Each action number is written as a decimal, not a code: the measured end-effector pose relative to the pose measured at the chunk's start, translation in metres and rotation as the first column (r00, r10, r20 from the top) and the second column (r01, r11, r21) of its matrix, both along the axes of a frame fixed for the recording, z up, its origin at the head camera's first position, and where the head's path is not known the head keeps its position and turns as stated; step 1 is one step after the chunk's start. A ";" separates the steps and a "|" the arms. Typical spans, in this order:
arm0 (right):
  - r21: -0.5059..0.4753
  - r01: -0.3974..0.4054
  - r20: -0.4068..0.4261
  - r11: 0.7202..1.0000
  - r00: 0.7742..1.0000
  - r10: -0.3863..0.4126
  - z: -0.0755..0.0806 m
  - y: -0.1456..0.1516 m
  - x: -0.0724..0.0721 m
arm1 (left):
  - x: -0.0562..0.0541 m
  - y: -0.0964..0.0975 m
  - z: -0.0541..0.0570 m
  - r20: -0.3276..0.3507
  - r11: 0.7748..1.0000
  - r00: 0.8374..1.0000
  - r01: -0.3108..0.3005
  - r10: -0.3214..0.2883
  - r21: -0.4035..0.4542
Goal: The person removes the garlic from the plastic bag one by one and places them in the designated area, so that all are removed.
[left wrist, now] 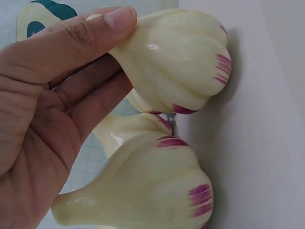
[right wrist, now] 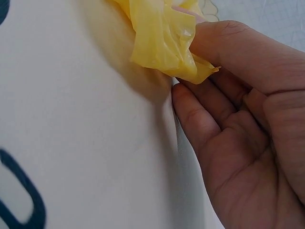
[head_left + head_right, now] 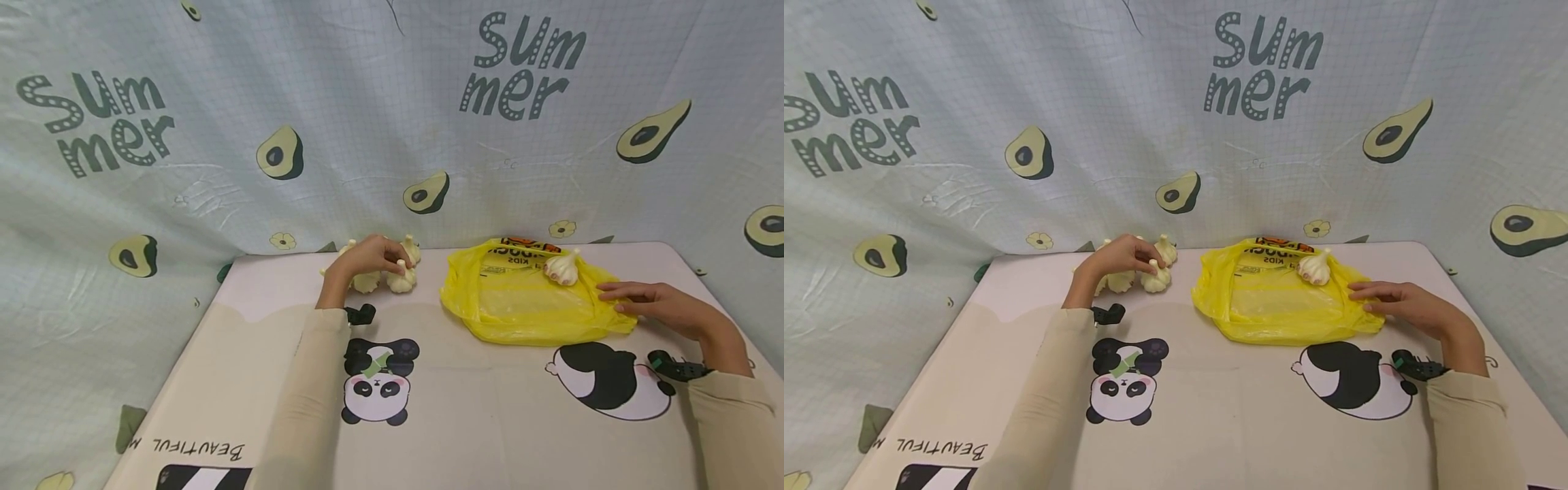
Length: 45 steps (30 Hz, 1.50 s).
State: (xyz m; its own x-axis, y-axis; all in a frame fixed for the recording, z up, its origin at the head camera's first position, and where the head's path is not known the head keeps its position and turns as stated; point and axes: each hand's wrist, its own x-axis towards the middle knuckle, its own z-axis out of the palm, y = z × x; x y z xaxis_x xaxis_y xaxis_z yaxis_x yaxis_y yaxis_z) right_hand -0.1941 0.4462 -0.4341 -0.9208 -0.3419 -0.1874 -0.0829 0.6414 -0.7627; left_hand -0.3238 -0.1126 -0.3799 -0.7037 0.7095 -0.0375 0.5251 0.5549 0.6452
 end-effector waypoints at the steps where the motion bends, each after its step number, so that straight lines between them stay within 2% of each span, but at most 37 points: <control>1: 0.003 0.000 -0.001 1.000 1.000 0.000 0.000 -0.001 0.000 | 0.000 0.000 0.001 -0.001 1.000 1.000 0.002 -0.002 -0.001; 9: 0.046 0.000 -0.003 0.999 1.000 0.000 0.002 -0.004 -0.006 | 0.004 -0.006 0.010 0.002 0.999 1.000 0.013 -0.013 -0.032; 13: 0.065 -0.006 0.006 0.998 1.000 0.006 0.004 -0.004 -0.008 | 0.004 -0.008 0.016 -0.027 0.998 0.999 0.028 -0.030 -0.050; 20: 0.121 -0.033 0.018 0.992 0.999 0.031 0.010 0.000 -0.012 | 0.007 0.003 0.028 -0.161 0.994 0.984 0.067 -0.081 -0.090; 25: 0.133 -0.034 0.054 0.990 0.998 0.027 0.011 0.000 -0.013 | 0.012 0.021 0.033 -0.212 0.987 0.969 0.106 -0.130 -0.120; 30: 0.126 -0.038 0.070 0.991 0.997 0.029 0.009 -0.001 -0.014 | 0.015 0.045 0.032 -0.242 0.979 0.954 0.147 -0.179 -0.144; 39: 0.116 -0.039 0.080 0.993 0.996 0.029 0.005 0.000 -0.013 | 0.010 0.098 0.015 -0.281 0.950 0.916 0.234 -0.287 -0.205; 45: 0.098 -0.038 0.072 0.994 0.997 0.031 0.002 0.002 -0.012 | 0.009 0.140 0.009 -0.266 0.941 0.911 0.263 -0.314 -0.212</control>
